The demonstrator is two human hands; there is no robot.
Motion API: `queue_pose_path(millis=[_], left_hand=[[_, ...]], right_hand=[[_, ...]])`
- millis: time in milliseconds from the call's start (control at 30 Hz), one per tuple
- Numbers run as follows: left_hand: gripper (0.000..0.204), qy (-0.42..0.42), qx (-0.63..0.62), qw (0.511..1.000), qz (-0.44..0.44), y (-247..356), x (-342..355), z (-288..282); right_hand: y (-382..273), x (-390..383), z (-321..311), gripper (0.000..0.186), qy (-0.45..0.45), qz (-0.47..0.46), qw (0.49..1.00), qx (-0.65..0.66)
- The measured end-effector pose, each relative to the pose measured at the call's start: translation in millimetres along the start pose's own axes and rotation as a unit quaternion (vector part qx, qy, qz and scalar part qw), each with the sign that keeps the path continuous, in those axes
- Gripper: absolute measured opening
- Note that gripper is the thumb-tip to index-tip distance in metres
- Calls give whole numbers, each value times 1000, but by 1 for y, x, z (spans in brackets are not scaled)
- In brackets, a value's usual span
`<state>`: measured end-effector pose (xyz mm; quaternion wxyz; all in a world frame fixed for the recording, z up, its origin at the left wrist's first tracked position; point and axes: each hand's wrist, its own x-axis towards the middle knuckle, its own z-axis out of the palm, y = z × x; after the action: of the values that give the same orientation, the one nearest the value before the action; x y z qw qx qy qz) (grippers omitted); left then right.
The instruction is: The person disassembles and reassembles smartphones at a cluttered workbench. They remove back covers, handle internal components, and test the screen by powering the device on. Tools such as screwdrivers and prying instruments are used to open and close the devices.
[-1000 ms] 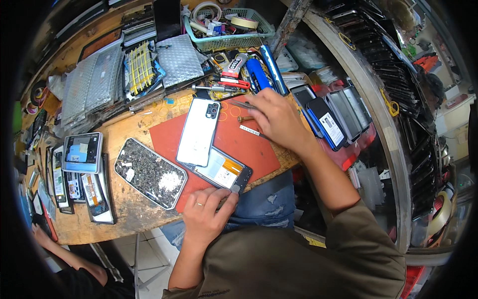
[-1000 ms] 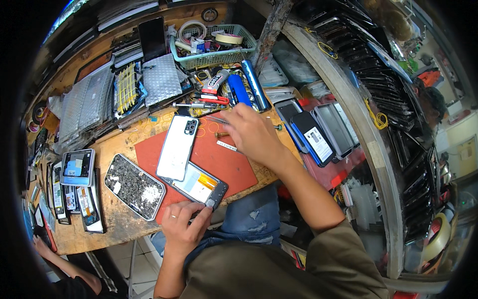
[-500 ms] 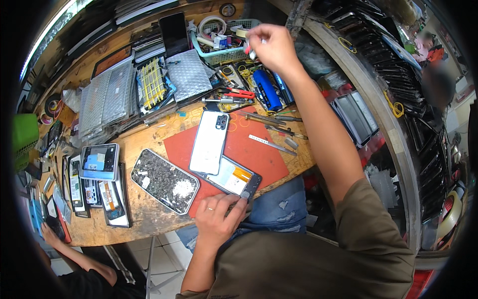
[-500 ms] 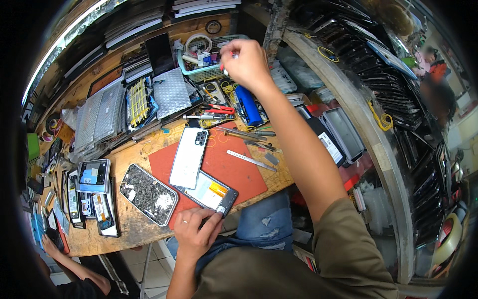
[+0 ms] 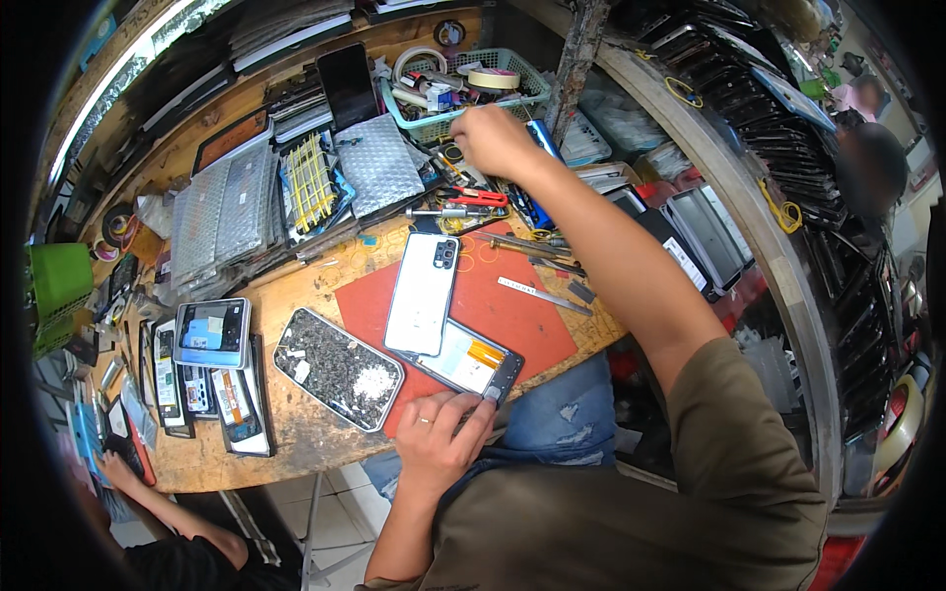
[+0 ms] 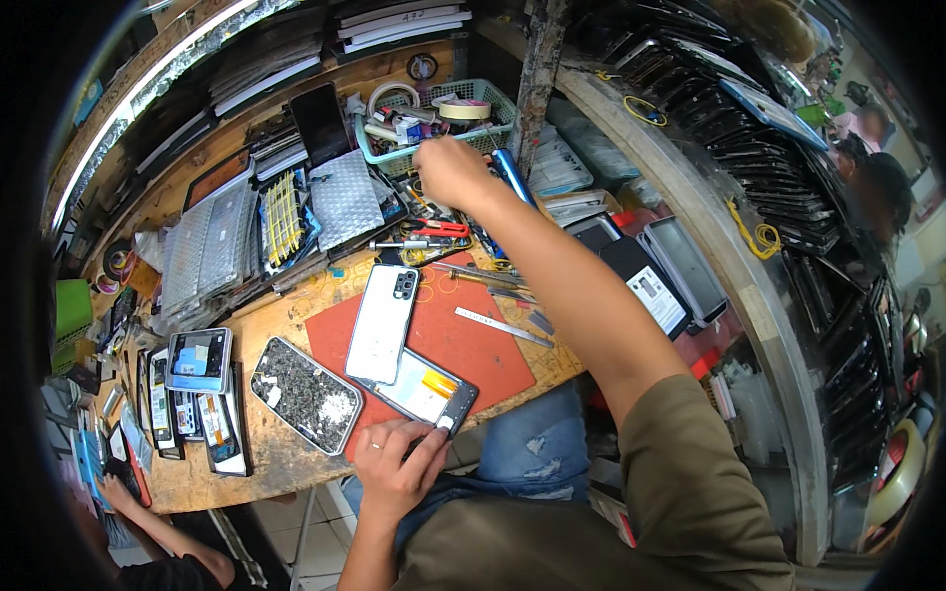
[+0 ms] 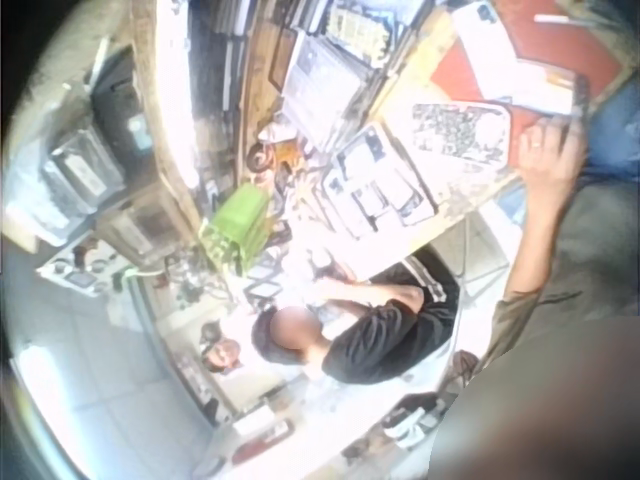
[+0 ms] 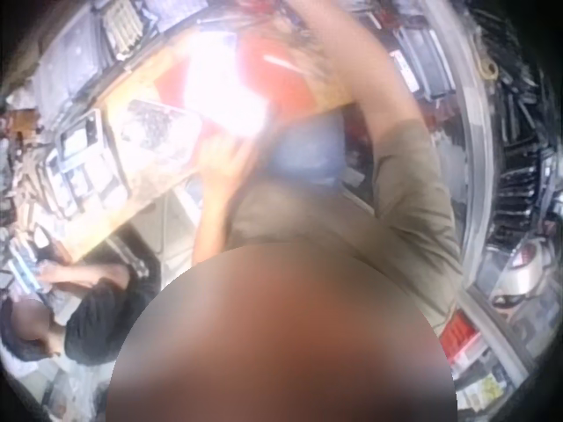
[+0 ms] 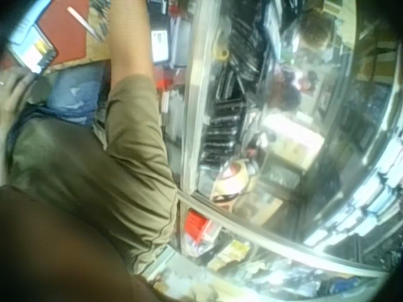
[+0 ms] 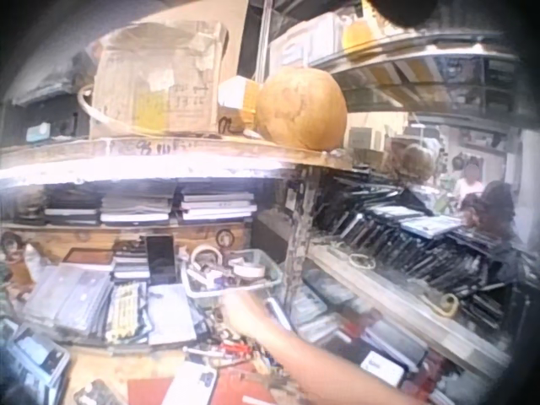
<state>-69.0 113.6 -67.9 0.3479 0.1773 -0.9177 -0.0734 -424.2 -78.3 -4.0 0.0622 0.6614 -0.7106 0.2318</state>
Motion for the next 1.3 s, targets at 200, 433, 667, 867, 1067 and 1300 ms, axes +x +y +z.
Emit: queue_pose_path(millis=[200,433,667,867,1067,1300], left_hand=[[29,2,-14,1000,-1,0,1,-1],[27,10,-18,1000,1,-4,-4,-2],[36,9,-42,997,-71,1,-1,4],[46,11,-52,992,-114,3,6,5],[35,7,-38,994,-98,4,8,2],[33,3,-34,994,-105,5,6,4]], right_hand=[[-1,18,44,15,-30,-55,967,-248],[-27,-15,-19,16,178,-157,969,-63],[-82,-175,-99,15,-3,28,924,380],[-100,-228,-99,25,-60,-55,970,228],[-115,-243,-101,29,-71,-81,946,305],[-116,-240,-93,29,-101,-94,944,300]])
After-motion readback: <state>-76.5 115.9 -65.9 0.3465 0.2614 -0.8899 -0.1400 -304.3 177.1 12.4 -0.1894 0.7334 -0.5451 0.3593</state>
